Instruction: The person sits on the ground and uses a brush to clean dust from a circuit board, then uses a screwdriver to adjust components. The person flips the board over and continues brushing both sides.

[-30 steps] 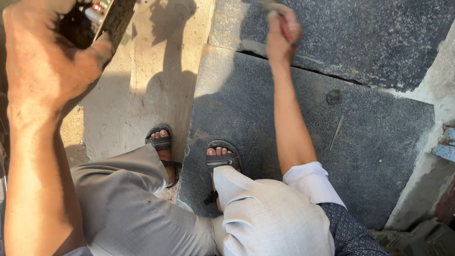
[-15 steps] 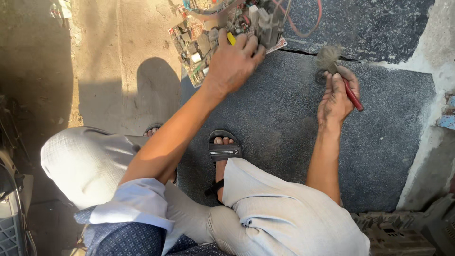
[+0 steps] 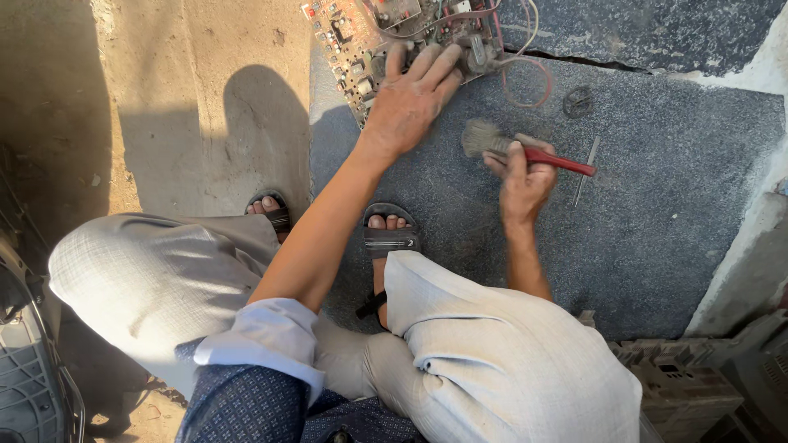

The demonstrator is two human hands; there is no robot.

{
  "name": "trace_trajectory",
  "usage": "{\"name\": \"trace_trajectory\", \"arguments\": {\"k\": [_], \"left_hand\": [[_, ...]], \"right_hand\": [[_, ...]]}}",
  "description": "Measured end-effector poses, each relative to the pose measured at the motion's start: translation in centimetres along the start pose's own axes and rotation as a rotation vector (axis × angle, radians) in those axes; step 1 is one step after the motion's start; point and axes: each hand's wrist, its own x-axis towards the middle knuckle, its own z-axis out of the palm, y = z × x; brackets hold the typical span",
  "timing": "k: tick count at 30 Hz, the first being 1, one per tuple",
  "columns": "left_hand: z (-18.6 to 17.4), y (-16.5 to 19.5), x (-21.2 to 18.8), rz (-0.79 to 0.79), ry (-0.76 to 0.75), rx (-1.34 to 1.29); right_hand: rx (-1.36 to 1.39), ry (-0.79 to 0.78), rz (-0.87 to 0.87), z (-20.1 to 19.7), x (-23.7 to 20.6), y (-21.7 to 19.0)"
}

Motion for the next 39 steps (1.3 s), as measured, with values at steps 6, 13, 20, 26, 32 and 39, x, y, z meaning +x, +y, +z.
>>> {"name": "trace_trajectory", "arguments": {"k": [6, 13, 20, 26, 32, 39], "left_hand": [[-3.8, -0.7, -4.0, -0.573, 0.012, -0.198], [-1.8, -1.1, -4.7, -0.582, -0.043, -0.247], [-1.0, -1.0, -5.2, -0.591, -0.036, -0.226], [-0.9, -1.0, -4.3, -0.596, -0.032, -0.150], [-0.3, -0.5, -4.9, -0.554, -0.008, -0.131], [0.5, -0.9, -5.0, -0.571, -0.016, -0.135]], "right_hand": [[-0.176, -0.150, -0.318, 5.9, 2.8, 1.7], [-0.249, 0.373, -0.380, 3.8, 4.8, 0.9], [-0.316, 0.085, -0.209, 7.4, 2.7, 2.0], [-0.336, -0.023, -0.417, 8.6, 0.7, 0.6], [-0.488, -0.174, -0.263, 8.7, 5.4, -1.1], [-0.311, -0.206, -0.096, 9.4, 5.6, -0.4]]}}
